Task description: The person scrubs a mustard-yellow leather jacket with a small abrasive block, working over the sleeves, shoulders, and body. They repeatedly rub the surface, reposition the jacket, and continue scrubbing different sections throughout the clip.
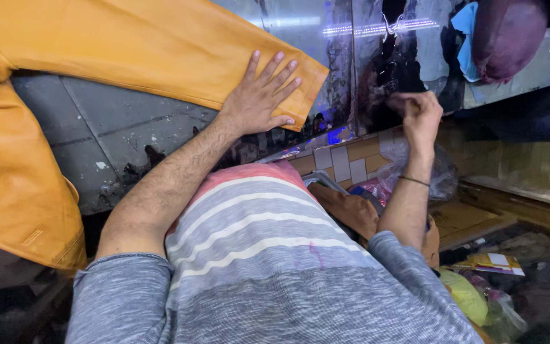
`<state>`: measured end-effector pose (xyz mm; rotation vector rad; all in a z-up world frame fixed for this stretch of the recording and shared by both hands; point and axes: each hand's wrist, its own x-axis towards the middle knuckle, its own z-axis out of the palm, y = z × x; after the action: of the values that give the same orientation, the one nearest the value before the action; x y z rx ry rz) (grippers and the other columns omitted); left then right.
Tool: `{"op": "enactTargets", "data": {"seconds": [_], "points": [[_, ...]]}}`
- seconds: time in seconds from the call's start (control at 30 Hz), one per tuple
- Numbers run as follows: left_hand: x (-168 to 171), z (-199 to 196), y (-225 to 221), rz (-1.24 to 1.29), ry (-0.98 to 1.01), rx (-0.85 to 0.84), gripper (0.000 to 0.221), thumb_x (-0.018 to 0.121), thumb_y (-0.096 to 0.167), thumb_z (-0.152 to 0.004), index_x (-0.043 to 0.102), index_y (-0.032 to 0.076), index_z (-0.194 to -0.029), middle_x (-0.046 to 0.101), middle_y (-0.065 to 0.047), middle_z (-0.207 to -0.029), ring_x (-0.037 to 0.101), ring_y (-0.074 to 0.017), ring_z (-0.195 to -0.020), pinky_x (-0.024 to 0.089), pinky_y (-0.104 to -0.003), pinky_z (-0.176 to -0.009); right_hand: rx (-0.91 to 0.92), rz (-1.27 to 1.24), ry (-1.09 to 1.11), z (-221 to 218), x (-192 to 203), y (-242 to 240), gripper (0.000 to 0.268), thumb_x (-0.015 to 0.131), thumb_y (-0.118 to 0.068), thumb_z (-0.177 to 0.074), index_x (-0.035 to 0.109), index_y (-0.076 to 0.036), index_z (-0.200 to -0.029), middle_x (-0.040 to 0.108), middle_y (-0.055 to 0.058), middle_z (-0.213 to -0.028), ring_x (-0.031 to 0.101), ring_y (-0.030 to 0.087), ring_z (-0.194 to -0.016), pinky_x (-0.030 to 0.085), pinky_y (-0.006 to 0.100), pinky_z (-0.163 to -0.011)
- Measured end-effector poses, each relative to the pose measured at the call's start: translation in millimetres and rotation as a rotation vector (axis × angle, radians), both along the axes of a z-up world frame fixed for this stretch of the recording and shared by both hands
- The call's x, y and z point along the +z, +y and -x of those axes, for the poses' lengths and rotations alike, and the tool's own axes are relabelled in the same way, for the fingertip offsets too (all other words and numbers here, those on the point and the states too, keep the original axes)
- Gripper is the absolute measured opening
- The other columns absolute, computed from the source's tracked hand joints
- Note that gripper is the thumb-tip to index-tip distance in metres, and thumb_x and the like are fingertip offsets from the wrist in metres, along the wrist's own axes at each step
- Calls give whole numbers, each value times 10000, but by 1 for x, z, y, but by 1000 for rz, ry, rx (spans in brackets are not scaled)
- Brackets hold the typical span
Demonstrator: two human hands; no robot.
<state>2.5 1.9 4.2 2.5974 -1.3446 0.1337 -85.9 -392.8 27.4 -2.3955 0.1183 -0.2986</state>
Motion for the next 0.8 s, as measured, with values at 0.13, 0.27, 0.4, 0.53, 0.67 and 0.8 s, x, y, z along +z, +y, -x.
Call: {"op": "enactTargets", "data": {"seconds": [0.13, 0.27, 0.4, 0.53, 0.67, 0.8], "points": [[-4, 7, 1, -8, -1, 0, 910, 480, 774, -976, 436, 137, -1623, 258, -137, -1732, 83, -366, -1604, -25, -654, -1243, 7, 150, -170, 5, -11, 0, 277, 653, 168, -853, 772, -8, -1031, 673, 139, -982, 651, 299, -938, 532, 386, -836], [4, -3, 0, 18, 27, -5, 914, 487, 765, -958, 436, 136, -1619, 261, -132, -1720, 86, -359, -1599, -27, -658, -1240, 265, 55, -48, -1, -5, -4, 322, 589, 168, -809, 745, -39, -1000, 703, 108, -995, 661, 298, -974, 537, 403, -874], [0, 2, -2, 6, 63, -6, 914, 488, 767, -953, 439, 131, -1608, 259, -135, -1716, 91, -363, -1595, -30, -658, -1237, -88, 239, -209, 5, -4, 3, 245, 699, 129, -943, 801, -70, -1043, 715, 101, -949, 648, 301, -926, 516, 406, -829], [-3, 5, 2, -1, 1, -4, 907, 483, 769, -978, 445, 130, -1620, 248, -140, -1736, 84, -367, -1605, -37, -655, -1246, 147, 95, -188, 11, -10, 12, 318, 598, 174, -821, 740, -26, -1023, 700, 121, -985, 657, 309, -983, 530, 386, -877], [1, 0, 0, -17, 19, -4, 930, 464, 780, -954, 426, 132, -1619, 236, -135, -1722, 74, -364, -1597, -43, -663, -1235, 160, -19, -51, 9, -8, -6, 354, 567, 169, -862, 752, -58, -1060, 675, 100, -1022, 665, 269, -984, 554, 343, -873], [-3, 4, 0, -31, -10, 2, 916, 433, 780, -978, 409, 136, -1628, 217, -135, -1735, 60, -361, -1602, -56, -661, -1235, -134, 196, -292, 6, -23, -8, 256, 752, 141, -902, 800, -61, -1051, 699, 85, -964, 624, 278, -915, 534, 355, -823]]}}
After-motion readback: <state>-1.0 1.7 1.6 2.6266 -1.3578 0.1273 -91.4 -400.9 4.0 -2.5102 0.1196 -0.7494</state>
